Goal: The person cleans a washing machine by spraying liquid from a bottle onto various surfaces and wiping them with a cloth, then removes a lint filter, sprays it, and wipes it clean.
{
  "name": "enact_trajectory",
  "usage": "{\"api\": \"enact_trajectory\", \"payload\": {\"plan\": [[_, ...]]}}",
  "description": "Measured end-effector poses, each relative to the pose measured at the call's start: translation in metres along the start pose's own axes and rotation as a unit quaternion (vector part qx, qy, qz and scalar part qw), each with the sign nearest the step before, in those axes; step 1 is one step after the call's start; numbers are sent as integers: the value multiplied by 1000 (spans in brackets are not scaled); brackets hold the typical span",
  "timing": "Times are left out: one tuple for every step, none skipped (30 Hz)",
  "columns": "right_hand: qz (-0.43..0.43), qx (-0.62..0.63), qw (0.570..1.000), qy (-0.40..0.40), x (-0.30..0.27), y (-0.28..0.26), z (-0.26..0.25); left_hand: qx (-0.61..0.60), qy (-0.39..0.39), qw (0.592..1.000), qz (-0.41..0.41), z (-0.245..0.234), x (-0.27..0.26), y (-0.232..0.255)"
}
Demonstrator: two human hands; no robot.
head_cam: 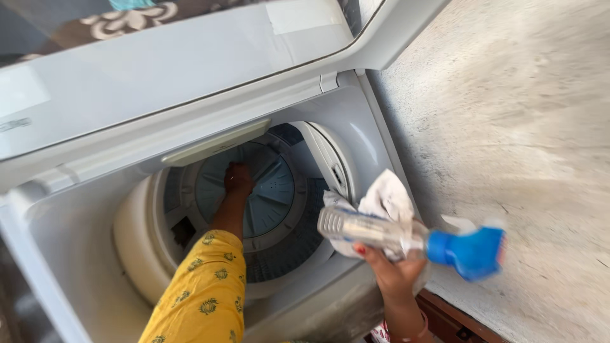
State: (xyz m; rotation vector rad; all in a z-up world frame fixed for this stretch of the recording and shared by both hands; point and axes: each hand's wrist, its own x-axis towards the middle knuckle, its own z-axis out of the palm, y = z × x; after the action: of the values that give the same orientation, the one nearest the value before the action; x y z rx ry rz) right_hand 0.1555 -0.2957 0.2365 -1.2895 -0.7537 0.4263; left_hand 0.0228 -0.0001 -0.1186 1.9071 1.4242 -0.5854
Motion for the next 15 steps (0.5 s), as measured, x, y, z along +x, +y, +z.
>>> {"api": "enact_trajectory", "payload": {"plan": [[-1, -6, 1000, 1, 3, 1, 3, 63, 20, 998, 22, -12, 0, 13], [-1, -12, 1000, 2, 4, 0, 5, 127, 40, 990, 42, -24, -2, 23], [2, -13, 1000, 1, 5, -2, 7, 84, 44, 994, 53, -41, -8, 24], [5, -15, 1000, -1, 7, -5, 10, 41, 49, 996, 65, -59, -18, 26], [3, -16, 1000, -3, 13, -9, 13, -3, 58, 995, 79, -79, -31, 30], [9, -9, 1000, 10, 16, -14, 18, 3, 77, 992, 104, -95, -51, 32], [13, -2, 1000, 22, 19, -19, 25, 7, 99, 987, 130, -112, -73, 35], [17, 6, 999, 33, 20, -26, 30, 13, 120, 980, 156, -129, -98, 35], [8, 4, 1000, 30, 21, -33, 33, 1, 147, 969, 198, -148, -126, 34], [-1, 3, 1000, 26, 22, -37, 35, -10, 174, 955, 240, -165, -158, 32], [-12, 3, 1000, 24, 24, -40, 39, -17, 202, 938, 282, -186, -191, 30], [-22, 10, 999, 27, 26, -43, 43, -66, 196, 935, 289, -206, -225, 27], [-28, 15, 999, 28, 25, -45, 44, -117, 187, 930, 294, -220, -261, 21], [-34, 21, 999, 28, 26, -47, 45, -167, 179, 922, 300, -232, -298, 14], [-43, 17, 998, 31, 26, -50, 46, -224, 186, 909, 299, -240, -335, 3]]}}
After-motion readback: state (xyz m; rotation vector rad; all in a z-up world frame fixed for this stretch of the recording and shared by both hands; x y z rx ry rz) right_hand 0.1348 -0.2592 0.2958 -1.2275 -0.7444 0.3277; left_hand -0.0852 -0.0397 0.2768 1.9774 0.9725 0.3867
